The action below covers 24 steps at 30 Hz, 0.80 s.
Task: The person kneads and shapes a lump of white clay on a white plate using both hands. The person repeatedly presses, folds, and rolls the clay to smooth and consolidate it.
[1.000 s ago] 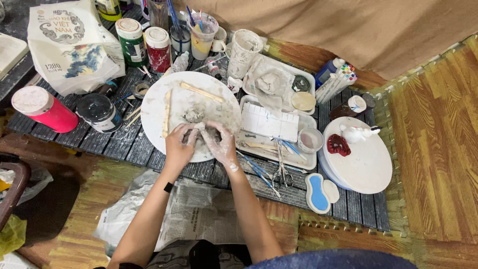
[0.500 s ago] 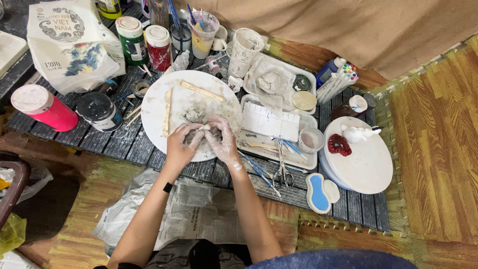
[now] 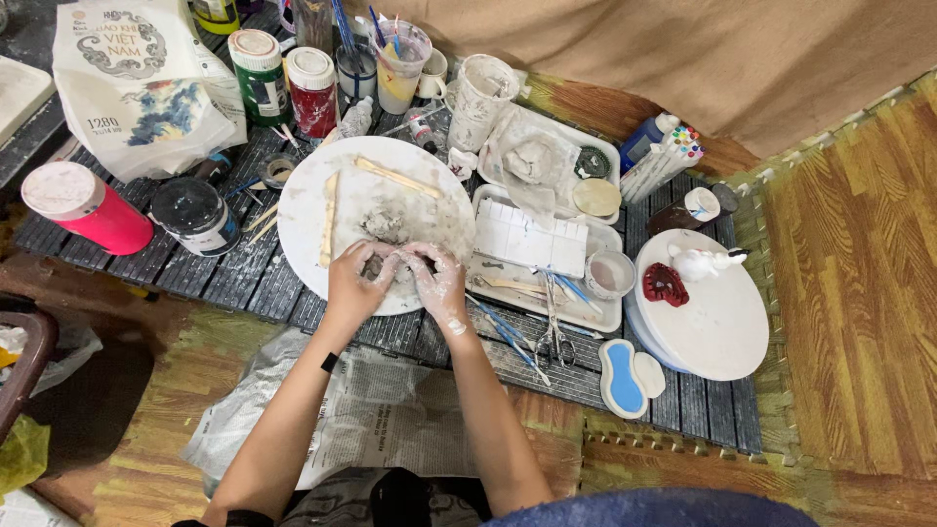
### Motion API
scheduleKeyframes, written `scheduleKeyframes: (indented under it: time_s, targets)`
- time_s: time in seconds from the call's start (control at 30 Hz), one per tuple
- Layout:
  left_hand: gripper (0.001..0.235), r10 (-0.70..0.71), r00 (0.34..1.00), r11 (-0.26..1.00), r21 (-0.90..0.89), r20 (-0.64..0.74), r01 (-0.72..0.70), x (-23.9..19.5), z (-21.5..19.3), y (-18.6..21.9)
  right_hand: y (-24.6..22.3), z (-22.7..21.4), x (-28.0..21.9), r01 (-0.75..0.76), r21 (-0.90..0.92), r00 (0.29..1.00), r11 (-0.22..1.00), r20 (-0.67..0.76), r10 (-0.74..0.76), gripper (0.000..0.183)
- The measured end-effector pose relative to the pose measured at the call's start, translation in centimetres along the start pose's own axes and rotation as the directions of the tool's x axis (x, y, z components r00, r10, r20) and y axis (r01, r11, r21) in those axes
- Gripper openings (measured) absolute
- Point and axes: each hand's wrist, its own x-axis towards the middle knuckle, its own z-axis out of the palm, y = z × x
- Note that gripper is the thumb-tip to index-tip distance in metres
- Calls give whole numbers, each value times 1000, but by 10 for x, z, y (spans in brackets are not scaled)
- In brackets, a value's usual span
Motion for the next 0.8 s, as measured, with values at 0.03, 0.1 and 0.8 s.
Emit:
scheduleKeyframes:
  time_s: [0.03,0.1,0.8]
  targets:
    - [14,20,1000,1000,-3,-10,-20,-1,0,0,-1,2,-1,-1,-6,1000,1000,-12,1,12]
    - [13,61,998,998,-6,-30,-62,-1,1,1,-1,3,0,-18,-1,1000,1000,-20,18,11]
    - [57,101,995,986,135,10,-101,10,-29,29,36,-16,21,-216,432,976,875,84,199,34]
